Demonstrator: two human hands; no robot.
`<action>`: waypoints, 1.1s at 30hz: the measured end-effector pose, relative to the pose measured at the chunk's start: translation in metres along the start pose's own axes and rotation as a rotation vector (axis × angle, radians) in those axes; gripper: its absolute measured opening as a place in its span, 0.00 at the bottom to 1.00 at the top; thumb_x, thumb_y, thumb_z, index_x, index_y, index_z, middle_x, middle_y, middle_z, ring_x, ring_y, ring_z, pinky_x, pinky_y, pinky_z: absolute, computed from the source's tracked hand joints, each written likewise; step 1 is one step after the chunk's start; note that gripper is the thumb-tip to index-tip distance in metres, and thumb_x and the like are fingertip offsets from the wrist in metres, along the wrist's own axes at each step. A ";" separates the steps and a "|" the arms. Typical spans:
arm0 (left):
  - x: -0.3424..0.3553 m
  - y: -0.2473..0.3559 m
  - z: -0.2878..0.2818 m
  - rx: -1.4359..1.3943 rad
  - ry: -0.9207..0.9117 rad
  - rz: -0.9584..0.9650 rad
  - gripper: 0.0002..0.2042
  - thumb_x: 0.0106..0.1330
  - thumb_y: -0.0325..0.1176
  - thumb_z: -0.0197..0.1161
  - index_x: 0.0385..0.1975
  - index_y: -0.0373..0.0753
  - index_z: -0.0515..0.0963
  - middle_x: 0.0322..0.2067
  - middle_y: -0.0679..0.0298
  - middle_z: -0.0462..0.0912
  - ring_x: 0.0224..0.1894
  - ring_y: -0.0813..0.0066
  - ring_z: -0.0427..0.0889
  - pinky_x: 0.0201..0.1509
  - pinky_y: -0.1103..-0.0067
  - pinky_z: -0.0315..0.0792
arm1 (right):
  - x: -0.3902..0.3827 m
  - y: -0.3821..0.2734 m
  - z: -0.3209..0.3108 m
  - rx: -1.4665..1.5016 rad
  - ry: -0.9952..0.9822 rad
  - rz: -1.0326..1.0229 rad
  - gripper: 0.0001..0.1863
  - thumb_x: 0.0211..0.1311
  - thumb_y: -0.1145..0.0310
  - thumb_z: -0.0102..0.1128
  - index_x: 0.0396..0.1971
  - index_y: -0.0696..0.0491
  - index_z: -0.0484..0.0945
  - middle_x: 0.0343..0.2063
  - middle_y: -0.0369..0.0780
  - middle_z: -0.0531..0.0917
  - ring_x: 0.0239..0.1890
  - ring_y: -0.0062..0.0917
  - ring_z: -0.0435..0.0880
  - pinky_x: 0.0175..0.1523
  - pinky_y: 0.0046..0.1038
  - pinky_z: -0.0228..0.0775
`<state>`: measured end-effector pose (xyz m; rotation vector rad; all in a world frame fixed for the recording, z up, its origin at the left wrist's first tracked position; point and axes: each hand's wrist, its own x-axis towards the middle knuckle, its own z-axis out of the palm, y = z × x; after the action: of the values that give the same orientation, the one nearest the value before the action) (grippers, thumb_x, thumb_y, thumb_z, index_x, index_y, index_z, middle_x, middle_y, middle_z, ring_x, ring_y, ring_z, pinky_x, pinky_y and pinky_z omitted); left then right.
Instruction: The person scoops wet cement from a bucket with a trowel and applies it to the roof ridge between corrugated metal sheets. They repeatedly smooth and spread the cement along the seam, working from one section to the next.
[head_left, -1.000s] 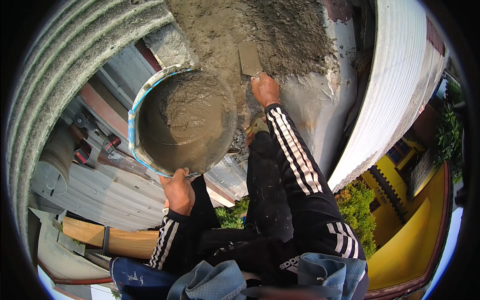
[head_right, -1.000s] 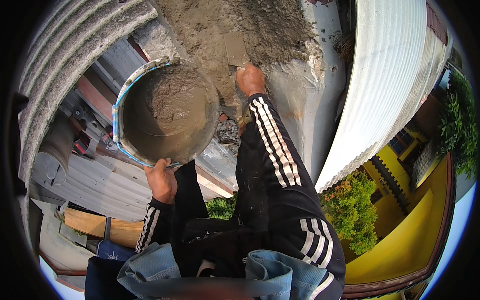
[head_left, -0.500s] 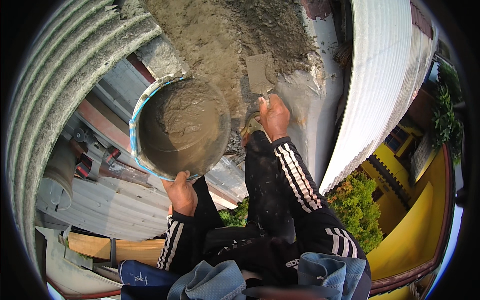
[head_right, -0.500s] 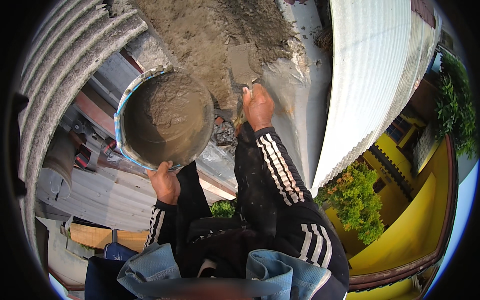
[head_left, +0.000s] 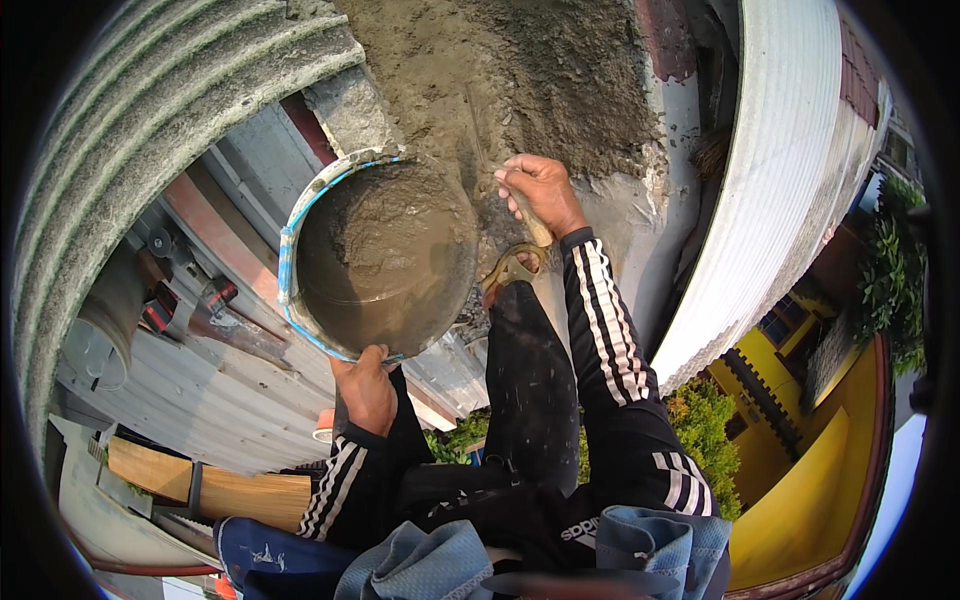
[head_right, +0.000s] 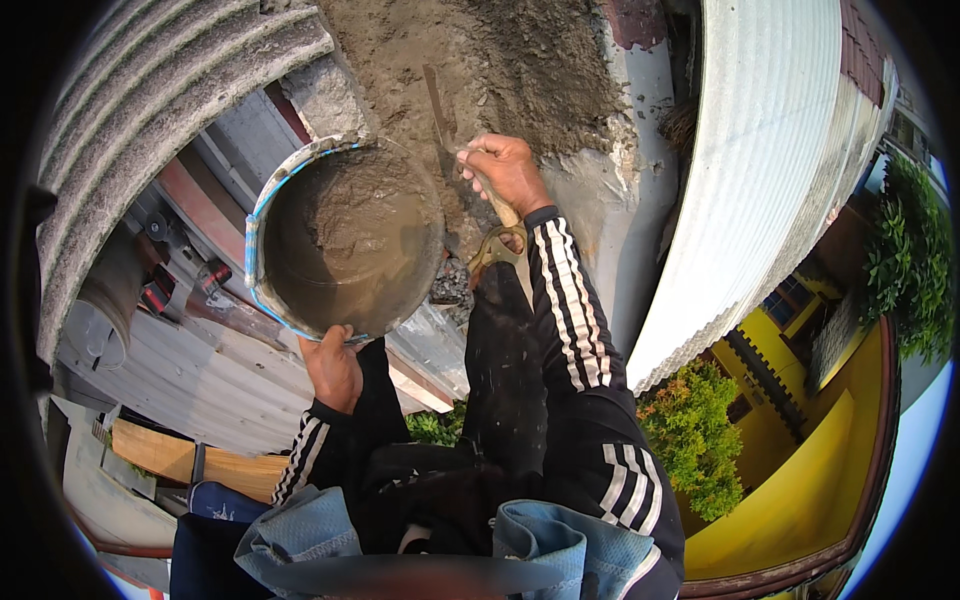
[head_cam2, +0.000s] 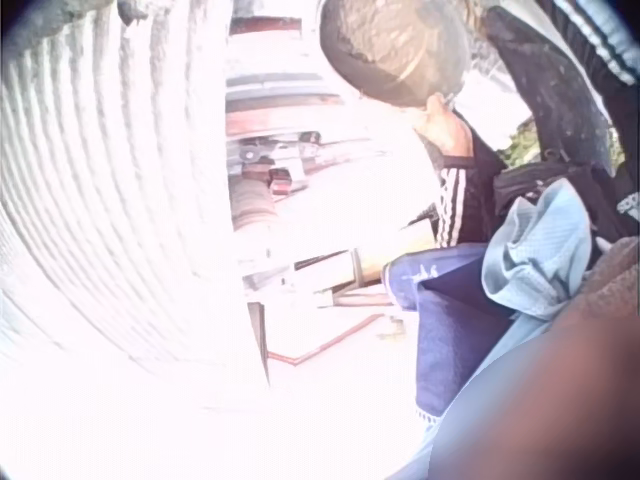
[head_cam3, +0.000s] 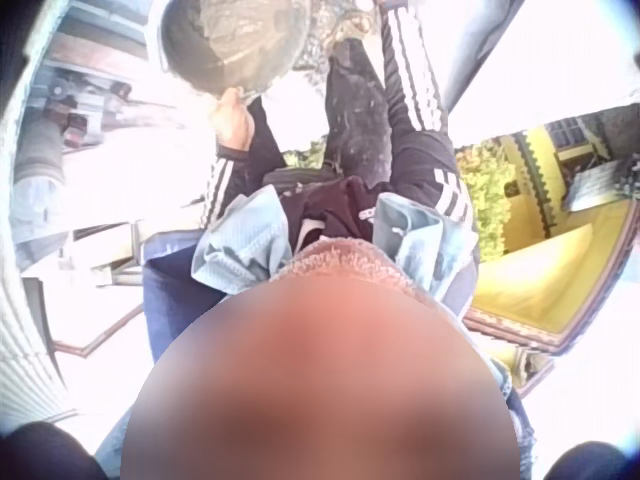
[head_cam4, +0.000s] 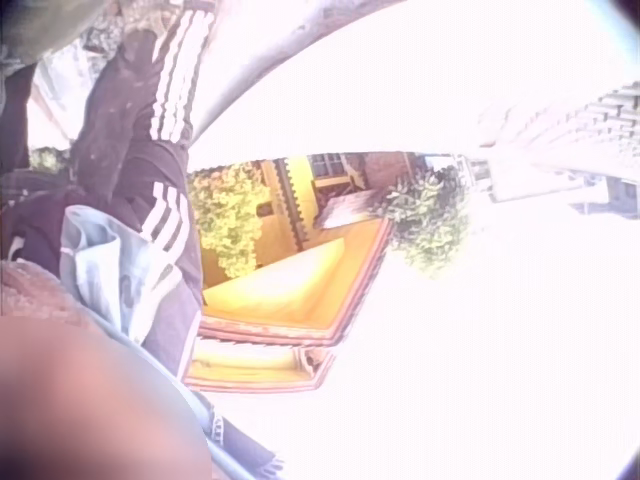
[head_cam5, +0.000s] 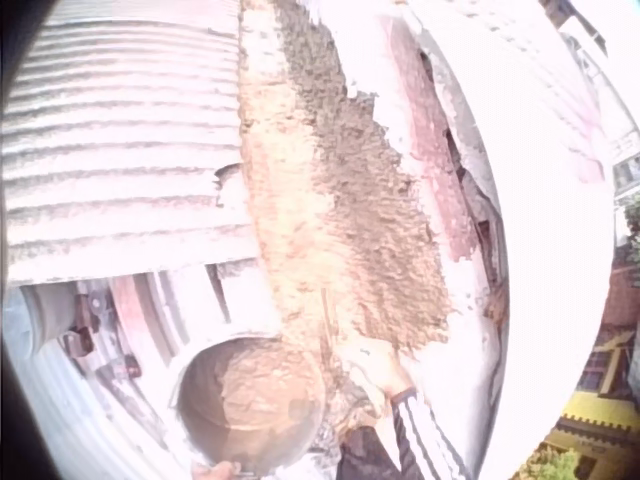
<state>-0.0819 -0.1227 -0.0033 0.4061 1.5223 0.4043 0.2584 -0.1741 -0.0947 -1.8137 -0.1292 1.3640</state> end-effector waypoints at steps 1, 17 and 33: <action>0.000 0.000 -0.001 0.006 -0.014 -0.010 0.31 0.61 0.12 0.54 0.67 0.40 0.67 0.53 0.61 0.80 0.48 0.71 0.84 0.46 0.77 0.81 | -0.001 0.004 -0.003 -0.083 0.134 -0.034 0.07 0.76 0.68 0.67 0.43 0.57 0.84 0.25 0.32 0.84 0.24 0.12 0.80 0.28 0.21 0.72; 0.012 0.011 0.008 0.073 -0.045 0.056 0.47 0.57 0.09 0.54 0.81 0.42 0.54 0.64 0.57 0.77 0.59 0.65 0.80 0.62 0.74 0.75 | -0.129 -0.036 0.119 -0.994 -0.132 -0.415 0.08 0.62 0.73 0.60 0.40 0.59 0.78 0.42 0.54 0.83 0.49 0.53 0.85 0.53 0.50 0.78; 0.064 0.082 0.001 -0.203 -0.406 -0.127 0.31 0.64 0.15 0.53 0.69 0.46 0.68 0.53 0.56 0.82 0.49 0.56 0.89 0.44 0.51 0.91 | -0.145 -0.098 0.120 -1.261 0.144 -0.719 0.12 0.62 0.73 0.60 0.44 0.59 0.81 0.39 0.46 0.82 0.46 0.42 0.83 0.48 0.40 0.82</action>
<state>-0.0801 -0.0197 -0.0189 0.2142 1.0938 0.3481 0.1377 -0.1218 0.0725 -2.3977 -1.6819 0.5698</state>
